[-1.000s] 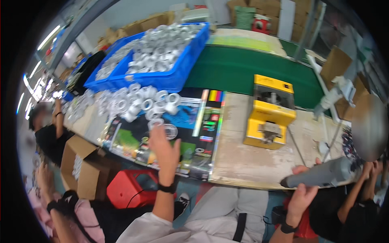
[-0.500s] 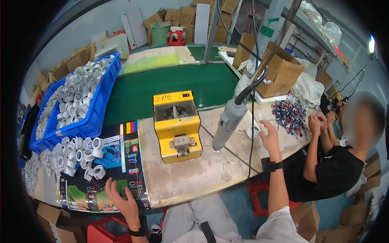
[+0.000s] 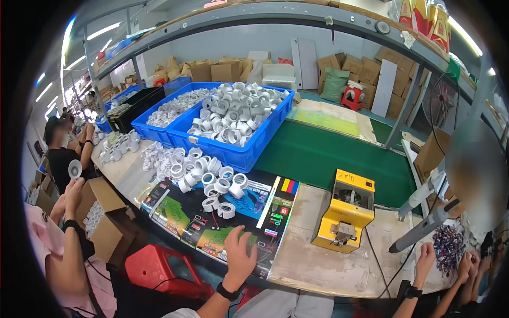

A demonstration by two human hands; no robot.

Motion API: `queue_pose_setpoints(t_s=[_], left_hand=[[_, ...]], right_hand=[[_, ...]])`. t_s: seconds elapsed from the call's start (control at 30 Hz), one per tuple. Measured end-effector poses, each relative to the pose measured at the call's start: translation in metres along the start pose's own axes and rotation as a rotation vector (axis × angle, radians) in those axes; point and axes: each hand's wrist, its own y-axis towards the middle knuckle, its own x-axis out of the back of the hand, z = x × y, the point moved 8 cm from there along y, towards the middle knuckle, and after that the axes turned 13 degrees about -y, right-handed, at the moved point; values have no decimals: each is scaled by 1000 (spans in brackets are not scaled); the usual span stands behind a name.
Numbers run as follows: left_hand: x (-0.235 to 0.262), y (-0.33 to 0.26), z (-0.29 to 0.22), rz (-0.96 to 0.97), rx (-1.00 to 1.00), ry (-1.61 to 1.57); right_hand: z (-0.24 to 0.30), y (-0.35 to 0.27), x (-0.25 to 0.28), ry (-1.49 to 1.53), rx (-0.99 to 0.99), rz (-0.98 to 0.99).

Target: Assembling internal electronic components of small portable fans at a factory workbench using an electric screwdriver.

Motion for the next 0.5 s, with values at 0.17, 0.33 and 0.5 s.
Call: queue_pose_setpoints(t_s=[0.17,0.33,0.5], left_hand=[[29,-9,4,-91,38,68],[17,4,7,-69,21,29],[31,-5,9,-91,21,55]], right_hand=[[-72,16,-62,-152,-145,137],[-64,27,-70,-162,-36,174],[-20,12,-111,-366,387,299]])
